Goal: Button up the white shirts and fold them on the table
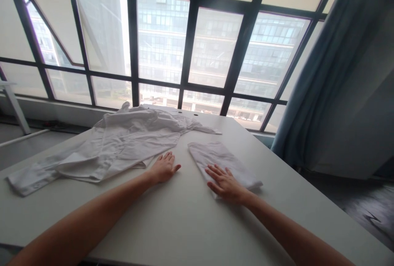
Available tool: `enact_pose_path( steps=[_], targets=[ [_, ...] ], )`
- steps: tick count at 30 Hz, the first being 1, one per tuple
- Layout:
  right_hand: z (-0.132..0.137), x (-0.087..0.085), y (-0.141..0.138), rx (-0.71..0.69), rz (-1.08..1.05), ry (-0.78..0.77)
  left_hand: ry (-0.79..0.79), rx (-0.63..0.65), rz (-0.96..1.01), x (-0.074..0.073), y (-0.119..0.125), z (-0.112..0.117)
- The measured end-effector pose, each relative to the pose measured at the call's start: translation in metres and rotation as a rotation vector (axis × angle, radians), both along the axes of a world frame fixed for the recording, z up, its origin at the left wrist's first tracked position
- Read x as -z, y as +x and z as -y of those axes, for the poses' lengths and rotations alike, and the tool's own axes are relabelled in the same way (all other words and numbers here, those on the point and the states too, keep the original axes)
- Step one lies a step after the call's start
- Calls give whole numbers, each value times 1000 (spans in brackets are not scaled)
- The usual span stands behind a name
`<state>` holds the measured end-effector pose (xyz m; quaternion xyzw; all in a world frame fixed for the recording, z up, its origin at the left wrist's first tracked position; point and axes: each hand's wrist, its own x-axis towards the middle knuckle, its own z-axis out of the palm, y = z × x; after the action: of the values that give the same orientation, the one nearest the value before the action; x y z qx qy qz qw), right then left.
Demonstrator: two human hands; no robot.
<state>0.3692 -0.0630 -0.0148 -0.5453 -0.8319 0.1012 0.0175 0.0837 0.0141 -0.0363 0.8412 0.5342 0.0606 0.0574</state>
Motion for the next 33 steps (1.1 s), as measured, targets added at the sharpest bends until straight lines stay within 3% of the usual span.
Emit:
enact_pose_path(
  steps=[5,8,11,14,18,27,33],
  targets=[
    [-34,2,102,115,88,33,8,-12,15,1,1,0],
    [-47,2,140,235,233,100,29,-13,48,4,1,-1],
    [-56,4,151,420,325,95,45,-11,59,6,1,-3],
    [-62,11,147,547,227,22,47,-21,38,6,2,-3],
    [-69,23,156,579,172,22,42,-28,38,4,2,-1],
    [-93,33,220,582,173,93,48,-24,31,4,2,-2],
    [-96,33,228,594,176,91,59,-31,34,6,3,0]
  ],
)
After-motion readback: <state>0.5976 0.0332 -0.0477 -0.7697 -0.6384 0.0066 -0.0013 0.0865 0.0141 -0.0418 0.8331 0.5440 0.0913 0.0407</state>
